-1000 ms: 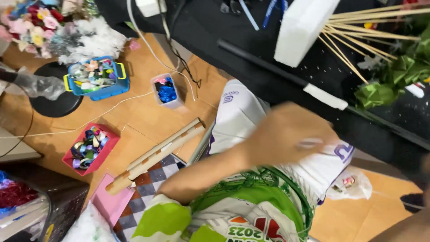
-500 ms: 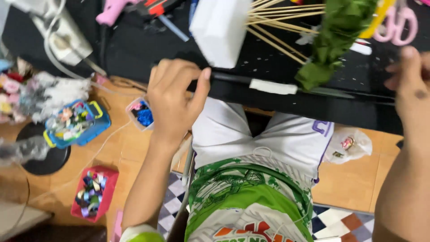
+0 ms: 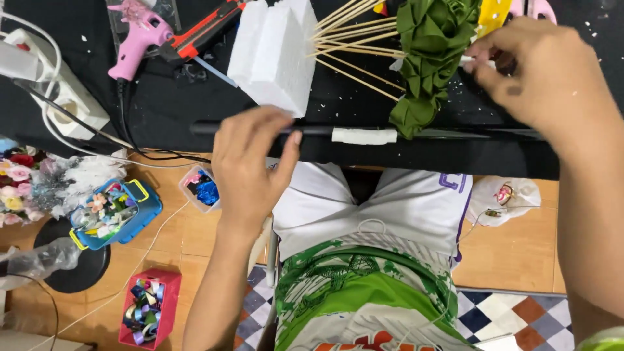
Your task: Securing white foam to a black rod using tape and trimming the excess with a utility knife at a design station.
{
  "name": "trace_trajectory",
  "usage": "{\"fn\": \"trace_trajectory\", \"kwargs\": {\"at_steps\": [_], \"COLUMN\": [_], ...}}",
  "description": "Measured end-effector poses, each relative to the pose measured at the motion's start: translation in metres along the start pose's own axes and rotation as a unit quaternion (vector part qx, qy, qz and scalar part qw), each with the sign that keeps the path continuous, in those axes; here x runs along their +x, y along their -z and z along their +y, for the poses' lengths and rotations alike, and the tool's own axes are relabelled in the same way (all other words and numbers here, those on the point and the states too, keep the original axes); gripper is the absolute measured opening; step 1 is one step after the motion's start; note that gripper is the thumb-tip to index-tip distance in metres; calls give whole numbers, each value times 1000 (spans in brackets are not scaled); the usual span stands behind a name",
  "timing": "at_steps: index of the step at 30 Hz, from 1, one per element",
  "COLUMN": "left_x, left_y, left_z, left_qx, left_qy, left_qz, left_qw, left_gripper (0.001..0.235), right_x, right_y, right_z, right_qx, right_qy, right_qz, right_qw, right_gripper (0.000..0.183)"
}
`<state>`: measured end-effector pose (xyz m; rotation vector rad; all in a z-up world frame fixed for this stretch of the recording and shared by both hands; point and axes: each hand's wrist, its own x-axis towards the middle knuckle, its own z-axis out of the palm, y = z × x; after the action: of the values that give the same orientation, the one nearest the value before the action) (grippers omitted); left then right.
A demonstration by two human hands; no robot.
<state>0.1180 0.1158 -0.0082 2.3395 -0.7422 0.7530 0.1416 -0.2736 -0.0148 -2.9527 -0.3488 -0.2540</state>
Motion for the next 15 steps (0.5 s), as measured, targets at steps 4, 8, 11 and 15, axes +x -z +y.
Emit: {"fn": "trace_trajectory", "kwargs": {"at_steps": [4,8,11,15], "left_x": [8,17,40,69], "left_y": [-10,-32,-26,-13], "left_z": [-7,-20,-20,-33], "left_qx": [-46,-27,-48,-2], "left_qy": [163,257,255,183], "left_qz": [24,14,13,49], "left_qw": [985,966,966,982], "left_gripper": [67,110,78,57], "right_x": [3,10,10,9], "right_y": [-11,-7,-14,-19], "right_z": [4,-3,2,10], "right_qx": [-28,-17,-5,19], "right_qy": [-9,-6,-18,3], "right_qz": [-19,-26,-23,11], "right_qw": [999,1000,1000,1000], "right_gripper": [19,15,9,4]}}
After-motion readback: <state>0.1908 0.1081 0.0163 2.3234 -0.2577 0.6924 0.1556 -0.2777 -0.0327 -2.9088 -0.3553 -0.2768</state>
